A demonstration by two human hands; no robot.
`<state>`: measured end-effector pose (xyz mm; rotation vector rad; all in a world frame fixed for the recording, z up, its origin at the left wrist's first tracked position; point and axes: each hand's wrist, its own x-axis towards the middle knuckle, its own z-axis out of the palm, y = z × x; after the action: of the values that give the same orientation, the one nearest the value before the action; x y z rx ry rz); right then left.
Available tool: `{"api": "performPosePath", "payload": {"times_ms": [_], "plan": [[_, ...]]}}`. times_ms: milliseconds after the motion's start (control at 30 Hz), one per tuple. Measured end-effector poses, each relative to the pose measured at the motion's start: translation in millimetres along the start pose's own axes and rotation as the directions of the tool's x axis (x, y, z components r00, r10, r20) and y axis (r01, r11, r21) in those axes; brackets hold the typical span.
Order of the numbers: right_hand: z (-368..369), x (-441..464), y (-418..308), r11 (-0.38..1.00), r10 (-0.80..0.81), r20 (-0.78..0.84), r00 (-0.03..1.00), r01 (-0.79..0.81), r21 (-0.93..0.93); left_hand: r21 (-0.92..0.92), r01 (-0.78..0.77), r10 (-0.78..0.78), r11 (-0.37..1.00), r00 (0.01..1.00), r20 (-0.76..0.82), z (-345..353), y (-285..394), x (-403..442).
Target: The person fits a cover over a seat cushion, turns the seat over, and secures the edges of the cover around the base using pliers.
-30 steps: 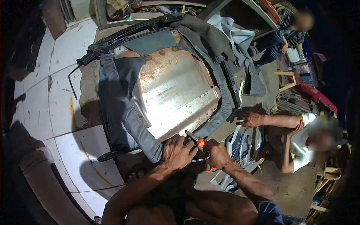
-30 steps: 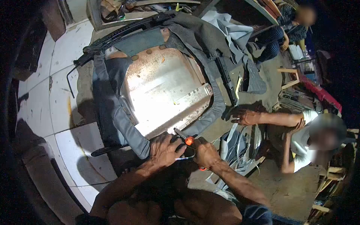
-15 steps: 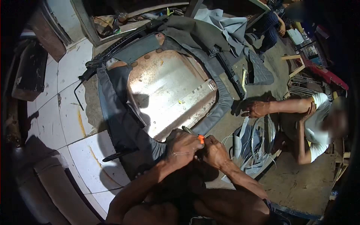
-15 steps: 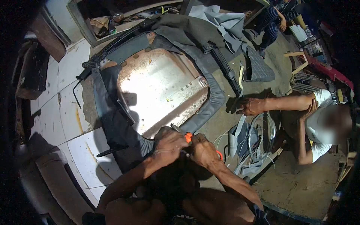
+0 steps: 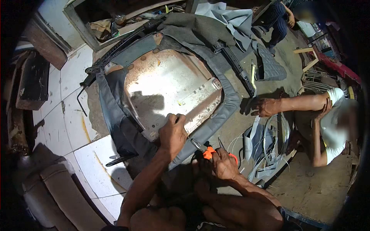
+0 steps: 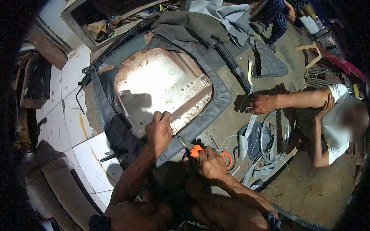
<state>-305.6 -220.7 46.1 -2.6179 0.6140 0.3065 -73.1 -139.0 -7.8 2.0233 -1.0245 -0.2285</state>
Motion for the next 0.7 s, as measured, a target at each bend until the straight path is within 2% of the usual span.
{"api": "performPosePath", "payload": {"times_ms": [100, 167, 233, 267, 300, 367, 400, 433, 500, 533, 567, 633, 667, 700], "plan": [[-2.8, -3.4, -2.9, 0.999, -0.008, 0.017, 1.000, 0.009, -0.053, 0.096, -0.027, 0.023, 0.995, 0.999, 0.042, 2.6, 1.4, 7.4], [-9.5, 4.1, -5.9, 0.999, -0.035, -0.010, 0.999, 0.035, -0.042, 0.120, -0.069, 0.068, 0.990, 0.998, 0.006, 2.5, 1.5, 15.0], [-24.1, 3.3, -13.9, 0.994, -0.008, 0.025, 1.000, 0.011, -0.113, -0.045, -0.044, 0.043, 0.998, 0.999, -0.017, -0.5, 2.8, 14.6], [-32.5, 7.3, -15.6, 0.994, 0.017, 0.086, 0.996, -0.007, -0.114, -0.075, -0.018, 0.020, 0.997, 1.000, 0.021, -4.8, 2.3, 19.3], [-40.5, 9.9, -18.1, 0.992, 0.013, 0.084, 0.996, -0.003, -0.124, -0.080, -0.020, 0.021, 0.997, 1.000, 0.010, -8.0, 4.1, 22.7], [-62.0, 15.6, -29.9, 0.975, 0.041, 0.181, 0.983, 0.000, -0.224, -0.056, 0.029, -0.024, 0.998, 0.995, 0.095, -15.6, 7.5, 22.6], [-85.8, 20.7, -39.0, 0.983, 0.088, 0.297, 0.951, -0.034, -0.183, -0.089, 0.027, -0.018, 0.996, 0.995, 0.098, -20.1, 4.9, 18.0], [-88.5, 21.2, -28.8, 0.982, 0.084, 0.297, 0.951, -0.028, -0.189, -0.090, 0.029, -0.020, 0.996, 0.996, 0.090, -26.9, 5.8, 8.6], [-96.1, 18.7, 5.6, 0.889, -0.167, 0.231, 0.958, 0.248, -0.384, -0.012, 0.114, -0.112, 0.993, 0.988, 0.110, -38.3, 14.0, -14.4], [-111.5, 25.0, 1.8, 0.913, -0.150, 0.238, 0.960, 0.227, -0.340, -0.016, 0.261, -0.254, 0.965, 0.950, 0.183, -40.2, 18.5, -28.7], [-114.8, 32.4, 4.9, 0.894, -0.106, 0.220, 0.970, 0.189, -0.406, -0.020, 0.265, -0.257, 0.964, 0.951, 0.172, -41.1, 19.3, -41.4], [-126.3, 48.5, 2.5, 0.711, -0.231, 0.246, 0.941, 0.336, -0.618, 0.125, -0.060, 0.054, 0.990, 0.997, 0.056, -41.4, 18.8, -67.8], [-127.9, 58.8, 2.5, 0.704, -0.239, 0.252, 0.938, 0.346, -0.620, 0.152, -0.129, 0.106, 0.980, 0.983, 0.149, -40.0, 19.9, -77.3], [-126.5, 68.4, 2.9, 0.657, -0.345, 0.268, 0.900, 0.435, -0.615, 0.150, -0.116, 0.094, 0.982, 0.985, 0.144, -38.2, 19.1, -84.3]]}}
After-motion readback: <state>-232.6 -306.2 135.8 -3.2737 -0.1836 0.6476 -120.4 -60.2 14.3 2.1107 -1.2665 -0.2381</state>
